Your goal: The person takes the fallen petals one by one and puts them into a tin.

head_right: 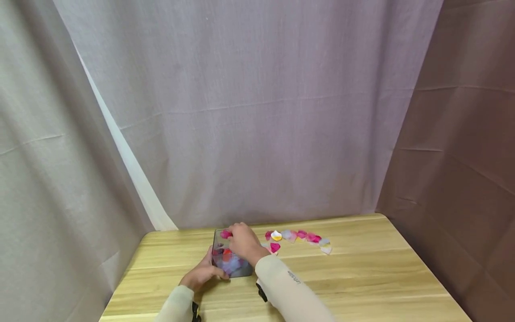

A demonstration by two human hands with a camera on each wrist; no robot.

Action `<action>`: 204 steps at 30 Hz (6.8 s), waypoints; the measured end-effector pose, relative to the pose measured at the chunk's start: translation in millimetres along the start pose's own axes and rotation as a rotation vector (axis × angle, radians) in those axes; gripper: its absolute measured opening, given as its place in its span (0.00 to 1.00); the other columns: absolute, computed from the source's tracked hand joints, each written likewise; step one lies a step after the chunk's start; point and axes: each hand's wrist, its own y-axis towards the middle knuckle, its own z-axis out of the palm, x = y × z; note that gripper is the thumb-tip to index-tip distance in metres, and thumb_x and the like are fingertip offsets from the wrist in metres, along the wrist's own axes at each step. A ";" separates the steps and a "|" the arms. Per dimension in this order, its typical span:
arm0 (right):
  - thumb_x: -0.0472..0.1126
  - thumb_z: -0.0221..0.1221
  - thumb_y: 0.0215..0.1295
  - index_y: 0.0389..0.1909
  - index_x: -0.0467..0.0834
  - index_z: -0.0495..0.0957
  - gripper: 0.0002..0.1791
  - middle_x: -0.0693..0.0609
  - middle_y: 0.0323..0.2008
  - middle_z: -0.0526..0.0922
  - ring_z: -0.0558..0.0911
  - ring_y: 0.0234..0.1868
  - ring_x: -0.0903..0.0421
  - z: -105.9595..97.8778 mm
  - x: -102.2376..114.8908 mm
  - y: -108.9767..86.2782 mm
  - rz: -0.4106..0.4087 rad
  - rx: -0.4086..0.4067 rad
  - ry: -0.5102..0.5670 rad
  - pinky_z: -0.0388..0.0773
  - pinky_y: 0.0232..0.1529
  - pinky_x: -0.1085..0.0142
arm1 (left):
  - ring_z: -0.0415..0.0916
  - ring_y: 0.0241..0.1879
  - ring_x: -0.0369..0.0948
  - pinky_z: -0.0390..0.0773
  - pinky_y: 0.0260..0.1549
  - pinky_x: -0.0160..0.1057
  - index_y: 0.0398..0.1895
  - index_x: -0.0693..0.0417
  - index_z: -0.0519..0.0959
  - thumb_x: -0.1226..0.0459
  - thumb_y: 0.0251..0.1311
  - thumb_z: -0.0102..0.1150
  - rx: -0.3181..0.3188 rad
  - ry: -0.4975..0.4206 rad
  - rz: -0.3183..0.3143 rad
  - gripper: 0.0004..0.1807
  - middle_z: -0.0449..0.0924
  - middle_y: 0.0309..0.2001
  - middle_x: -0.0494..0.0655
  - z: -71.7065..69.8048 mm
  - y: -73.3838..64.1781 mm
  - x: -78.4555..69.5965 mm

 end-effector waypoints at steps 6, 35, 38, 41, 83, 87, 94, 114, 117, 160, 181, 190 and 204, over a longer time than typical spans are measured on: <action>0.39 0.67 0.68 0.38 0.42 0.88 0.04 0.51 0.35 0.87 0.80 0.39 0.54 7.7 4.9 5.8 0.053 0.033 -0.043 0.82 0.45 0.58 | 0.67 0.70 0.56 0.46 0.80 0.72 0.81 0.47 0.53 0.74 0.38 0.75 -0.021 0.001 0.000 0.63 0.70 0.73 0.58 0.1 -2.3 -0.7; 0.57 0.67 0.71 0.24 0.49 0.83 0.20 0.58 0.21 0.74 0.71 0.32 0.59 8.6 6.0 3.7 0.117 0.072 -0.048 0.71 0.35 0.64 | 0.65 0.74 0.60 0.43 0.79 0.76 0.79 0.47 0.55 0.74 0.38 0.76 -0.014 0.017 -0.001 0.61 0.70 0.74 0.60 0.5 -0.9 1.5; 0.59 0.64 0.73 0.25 0.50 0.86 0.21 0.58 0.22 0.79 0.74 0.35 0.58 8.5 6.0 3.6 0.112 0.072 -0.045 0.75 0.37 0.63 | 0.63 0.75 0.60 0.43 0.79 0.76 0.79 0.48 0.55 0.74 0.39 0.77 -0.014 0.023 0.006 0.60 0.69 0.74 0.59 0.7 -0.3 0.9; 0.59 0.58 0.78 0.36 0.48 0.91 0.22 0.55 0.33 0.90 0.84 0.47 0.53 8.5 5.7 2.9 0.106 0.068 -0.042 0.83 0.52 0.57 | 0.60 0.75 0.60 0.42 0.79 0.76 0.78 0.48 0.55 0.73 0.39 0.77 -0.017 0.029 0.003 0.60 0.67 0.75 0.59 0.8 0.3 0.5; 0.38 0.66 0.72 0.35 0.53 0.87 0.07 0.64 0.36 0.87 0.83 0.42 0.66 -39.8 -38.2 -140.8 -0.332 -0.167 0.235 0.85 0.45 0.67 | 0.60 0.75 0.63 0.40 0.79 0.76 0.81 0.50 0.52 0.73 0.37 0.77 -0.006 0.040 0.019 0.64 0.65 0.76 0.63 1.3 0.0 4.1; 0.43 0.66 0.73 0.40 0.49 0.87 0.04 0.60 0.41 0.88 0.85 0.46 0.58 -39.2 -52.4 -142.3 -0.133 0.047 0.245 0.86 0.45 0.64 | 0.60 0.76 0.62 0.39 0.79 0.77 0.81 0.47 0.53 0.74 0.37 0.77 -0.006 0.032 0.007 0.64 0.65 0.76 0.62 0.6 -0.5 2.0; 0.38 0.71 0.65 0.46 0.39 0.84 0.12 0.51 0.41 0.84 0.81 0.43 0.56 -16.8 -87.7 -120.6 0.107 0.082 0.124 0.83 0.46 0.57 | 0.61 0.75 0.62 0.39 0.78 0.78 0.81 0.48 0.52 0.75 0.38 0.75 -0.009 0.029 0.008 0.63 0.66 0.76 0.61 3.1 -2.3 -0.1; 0.33 0.62 0.69 0.47 0.39 0.84 0.08 0.44 0.46 0.85 0.83 0.44 0.44 29.4 -111.0 -80.4 0.233 -0.026 -0.212 0.87 0.45 0.49 | 0.63 0.74 0.63 0.43 0.78 0.78 0.82 0.51 0.51 0.75 0.38 0.75 0.014 0.036 0.029 0.64 0.65 0.76 0.63 7.0 -0.3 -1.2; 0.33 0.61 0.69 0.46 0.38 0.84 0.09 0.45 0.40 0.85 0.85 0.41 0.44 23.2 -116.4 -84.5 0.259 -0.064 -0.156 0.87 0.46 0.48 | 0.61 0.75 0.64 0.41 0.78 0.79 0.82 0.50 0.51 0.75 0.38 0.75 0.016 0.037 0.028 0.64 0.65 0.77 0.63 9.3 0.1 -1.8; 0.38 0.62 0.70 0.33 0.45 0.83 0.05 0.54 0.32 0.81 0.77 0.36 0.58 -2.6 6.4 -12.7 0.009 -0.127 0.035 0.78 0.38 0.64 | 0.61 0.74 0.59 0.43 0.79 0.75 0.80 0.49 0.53 0.74 0.39 0.75 -0.011 0.015 -0.004 0.61 0.64 0.76 0.61 0.3 0.0 -2.1; 0.49 0.60 0.72 0.28 0.48 0.85 0.14 0.52 0.31 0.87 0.86 0.42 0.50 14.2 13.1 3.0 0.115 0.006 -0.153 0.85 0.45 0.54 | 0.70 0.67 0.54 0.53 0.79 0.69 0.78 0.50 0.55 0.74 0.36 0.75 -0.026 0.040 0.016 0.61 0.68 0.73 0.60 2.1 0.6 -1.8; 0.45 0.59 0.69 0.25 0.49 0.84 0.13 0.52 0.31 0.88 0.85 0.42 0.50 16.5 9.9 -1.0 0.106 -0.002 -0.157 0.85 0.45 0.54 | 0.73 0.64 0.50 0.55 0.78 0.64 0.79 0.49 0.54 0.73 0.37 0.75 -0.009 0.027 -0.007 0.61 0.67 0.73 0.58 2.8 1.4 1.6; 0.46 0.57 0.72 0.24 0.51 0.83 0.15 0.57 0.27 0.85 0.82 0.39 0.54 17.4 9.0 -1.1 0.093 -0.002 -0.124 0.82 0.44 0.56 | 0.71 0.64 0.49 0.55 0.78 0.65 0.78 0.49 0.54 0.72 0.38 0.75 -0.017 0.034 -0.008 0.60 0.68 0.72 0.55 2.0 0.3 1.5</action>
